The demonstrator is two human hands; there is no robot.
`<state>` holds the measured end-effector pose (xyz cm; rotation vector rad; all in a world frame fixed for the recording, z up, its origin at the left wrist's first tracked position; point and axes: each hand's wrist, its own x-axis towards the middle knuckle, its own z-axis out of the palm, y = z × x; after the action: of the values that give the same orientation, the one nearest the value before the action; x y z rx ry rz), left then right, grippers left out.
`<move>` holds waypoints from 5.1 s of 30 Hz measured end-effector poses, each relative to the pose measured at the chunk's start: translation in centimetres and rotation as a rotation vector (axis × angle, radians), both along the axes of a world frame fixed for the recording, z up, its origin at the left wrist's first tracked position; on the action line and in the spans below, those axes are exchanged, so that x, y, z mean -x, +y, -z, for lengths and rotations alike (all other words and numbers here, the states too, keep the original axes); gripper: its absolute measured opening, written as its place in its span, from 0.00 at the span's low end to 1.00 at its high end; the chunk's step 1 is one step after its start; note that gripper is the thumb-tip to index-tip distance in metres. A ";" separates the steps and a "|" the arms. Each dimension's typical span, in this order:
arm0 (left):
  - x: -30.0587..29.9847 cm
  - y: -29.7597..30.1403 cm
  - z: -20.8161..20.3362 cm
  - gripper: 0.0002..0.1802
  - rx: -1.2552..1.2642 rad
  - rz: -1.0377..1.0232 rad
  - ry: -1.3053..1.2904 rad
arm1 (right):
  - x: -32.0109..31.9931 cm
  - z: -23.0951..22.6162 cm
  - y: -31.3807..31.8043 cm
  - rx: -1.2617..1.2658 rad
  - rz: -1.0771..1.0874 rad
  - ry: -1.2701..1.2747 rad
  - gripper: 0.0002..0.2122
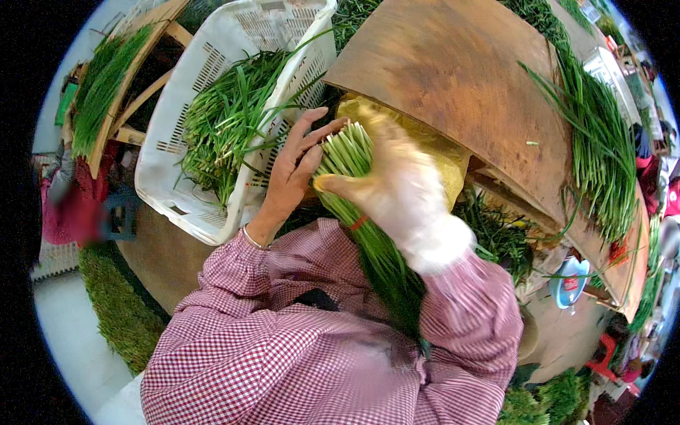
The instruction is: The person sorts bunches of scallions by hand, removing loose or damaged parts, and then wraps a red tie around a large bundle on a wooden table.
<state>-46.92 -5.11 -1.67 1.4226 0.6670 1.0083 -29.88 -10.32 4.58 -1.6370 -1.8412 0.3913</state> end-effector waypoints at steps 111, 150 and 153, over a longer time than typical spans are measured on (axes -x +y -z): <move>-8.0 -11.9 -3.4 0.37 0.844 1.221 0.665 | -2.4 1.9 -30.9 -0.179 0.621 0.111 0.14; -8.3 -10.4 -1.7 0.38 0.675 1.289 0.903 | -17.2 3.0 -30.4 0.053 1.016 -0.426 0.05; -8.3 -10.5 -1.8 0.40 0.688 1.308 0.857 | -24.9 3.9 -36.1 0.465 1.037 -0.767 0.10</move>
<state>-38.61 -15.63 0.09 1.2197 0.4241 -0.8345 -5.01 -46.47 0.69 -3.0725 -1.0636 -0.3512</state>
